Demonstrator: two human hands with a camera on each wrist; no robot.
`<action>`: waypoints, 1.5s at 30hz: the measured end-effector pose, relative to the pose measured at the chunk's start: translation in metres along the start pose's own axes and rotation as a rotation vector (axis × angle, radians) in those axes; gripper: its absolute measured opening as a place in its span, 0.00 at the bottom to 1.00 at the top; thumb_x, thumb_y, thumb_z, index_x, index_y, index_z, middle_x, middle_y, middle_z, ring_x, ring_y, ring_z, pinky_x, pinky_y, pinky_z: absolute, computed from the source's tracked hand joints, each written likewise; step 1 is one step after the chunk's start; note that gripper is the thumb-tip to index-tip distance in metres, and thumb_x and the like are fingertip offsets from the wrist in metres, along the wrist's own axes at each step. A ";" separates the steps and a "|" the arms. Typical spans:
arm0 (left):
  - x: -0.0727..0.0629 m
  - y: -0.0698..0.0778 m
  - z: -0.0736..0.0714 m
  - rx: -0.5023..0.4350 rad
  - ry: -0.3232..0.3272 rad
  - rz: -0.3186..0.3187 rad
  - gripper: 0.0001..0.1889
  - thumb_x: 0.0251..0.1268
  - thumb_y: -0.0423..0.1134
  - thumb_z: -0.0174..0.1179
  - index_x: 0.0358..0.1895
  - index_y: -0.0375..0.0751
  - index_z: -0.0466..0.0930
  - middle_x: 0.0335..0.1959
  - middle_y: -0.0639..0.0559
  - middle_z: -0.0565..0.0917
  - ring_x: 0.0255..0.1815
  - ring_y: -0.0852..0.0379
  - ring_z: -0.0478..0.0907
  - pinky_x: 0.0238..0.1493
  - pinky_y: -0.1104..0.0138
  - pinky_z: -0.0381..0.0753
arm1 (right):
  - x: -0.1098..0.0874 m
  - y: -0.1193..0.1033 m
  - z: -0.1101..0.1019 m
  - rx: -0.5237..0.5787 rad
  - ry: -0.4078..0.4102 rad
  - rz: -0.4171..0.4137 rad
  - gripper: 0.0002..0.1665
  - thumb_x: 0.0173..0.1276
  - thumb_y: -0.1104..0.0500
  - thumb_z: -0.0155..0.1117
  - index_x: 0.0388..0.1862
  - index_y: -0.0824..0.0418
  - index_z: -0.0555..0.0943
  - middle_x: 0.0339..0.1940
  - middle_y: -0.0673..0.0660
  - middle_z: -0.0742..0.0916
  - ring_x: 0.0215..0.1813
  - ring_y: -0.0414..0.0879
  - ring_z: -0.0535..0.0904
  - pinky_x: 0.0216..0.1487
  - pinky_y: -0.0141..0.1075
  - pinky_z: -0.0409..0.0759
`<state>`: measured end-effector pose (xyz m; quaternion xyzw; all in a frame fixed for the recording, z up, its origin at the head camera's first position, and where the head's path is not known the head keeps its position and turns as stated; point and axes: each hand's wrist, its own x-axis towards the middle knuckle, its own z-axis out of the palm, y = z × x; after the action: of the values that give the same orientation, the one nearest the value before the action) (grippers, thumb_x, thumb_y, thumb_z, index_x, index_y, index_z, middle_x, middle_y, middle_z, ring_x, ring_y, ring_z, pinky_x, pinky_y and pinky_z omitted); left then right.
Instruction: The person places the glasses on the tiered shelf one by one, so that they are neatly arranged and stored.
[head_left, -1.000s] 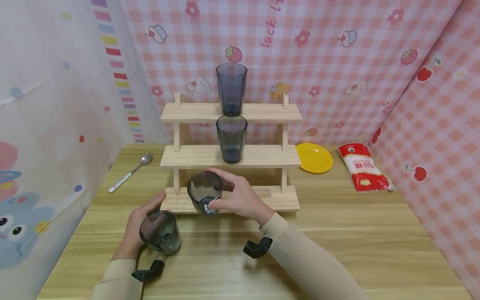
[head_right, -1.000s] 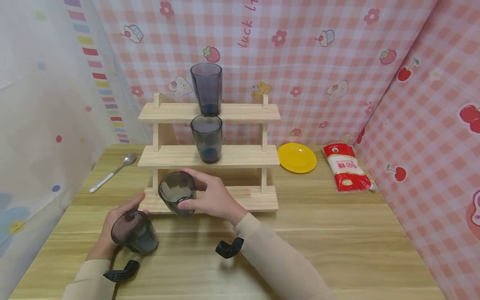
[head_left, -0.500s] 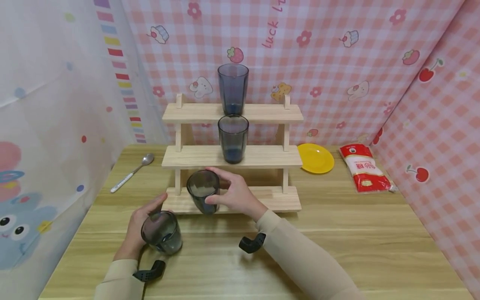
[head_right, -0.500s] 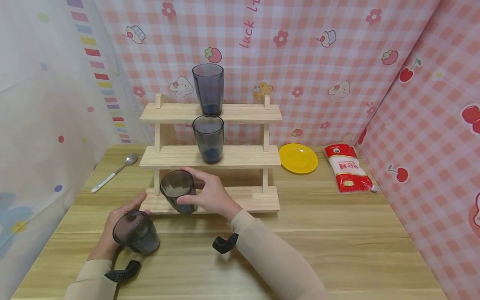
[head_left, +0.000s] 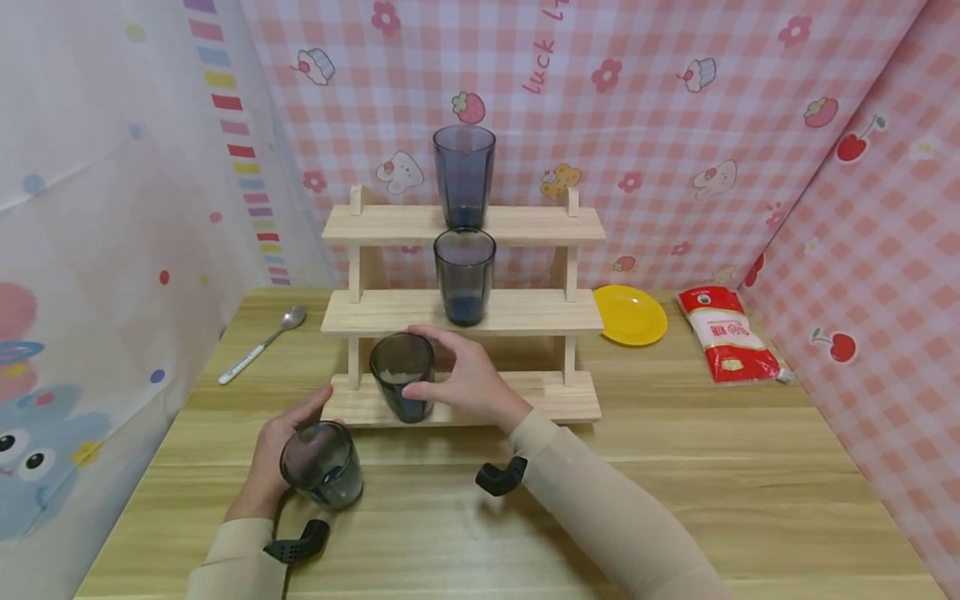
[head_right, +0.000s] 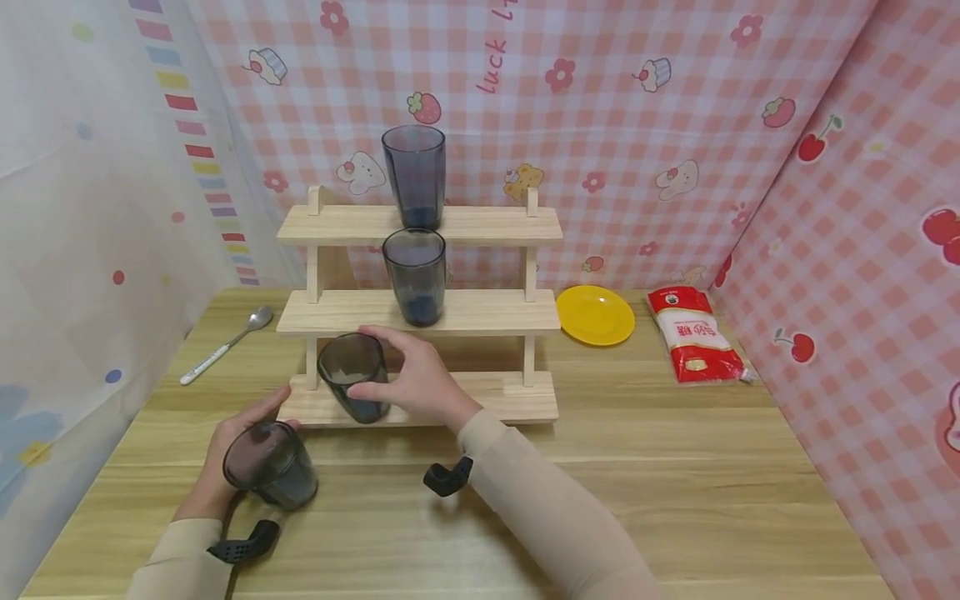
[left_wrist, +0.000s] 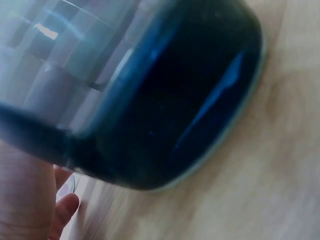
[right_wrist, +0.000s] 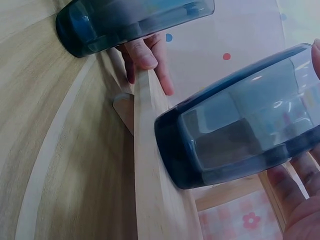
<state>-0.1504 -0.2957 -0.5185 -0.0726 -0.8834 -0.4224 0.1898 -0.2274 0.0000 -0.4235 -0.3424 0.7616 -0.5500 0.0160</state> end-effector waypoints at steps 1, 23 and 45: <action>0.000 0.000 0.000 -0.001 0.000 0.000 0.28 0.57 0.42 0.70 0.63 0.50 0.77 0.62 0.50 0.77 0.62 0.65 0.71 0.60 0.84 0.61 | 0.001 0.000 0.001 -0.010 0.004 -0.003 0.46 0.51 0.46 0.78 0.69 0.47 0.70 0.64 0.41 0.76 0.63 0.37 0.72 0.61 0.38 0.73; 0.000 -0.001 0.000 0.012 -0.014 0.005 0.28 0.58 0.43 0.69 0.63 0.48 0.76 0.62 0.49 0.77 0.63 0.60 0.72 0.60 0.84 0.61 | 0.007 0.005 0.009 0.026 0.013 -0.006 0.45 0.53 0.50 0.78 0.69 0.49 0.70 0.66 0.42 0.75 0.65 0.38 0.70 0.63 0.39 0.72; 0.001 0.000 -0.003 -0.008 -0.006 0.007 0.28 0.56 0.40 0.71 0.62 0.48 0.77 0.62 0.50 0.77 0.61 0.68 0.70 0.60 0.83 0.61 | -0.033 -0.046 -0.004 0.117 0.181 -0.100 0.39 0.54 0.71 0.73 0.65 0.72 0.69 0.62 0.66 0.76 0.65 0.54 0.70 0.66 0.51 0.67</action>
<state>-0.1503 -0.2983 -0.5168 -0.0779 -0.8820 -0.4250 0.1883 -0.1804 0.0139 -0.3943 -0.3271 0.7085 -0.6224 -0.0604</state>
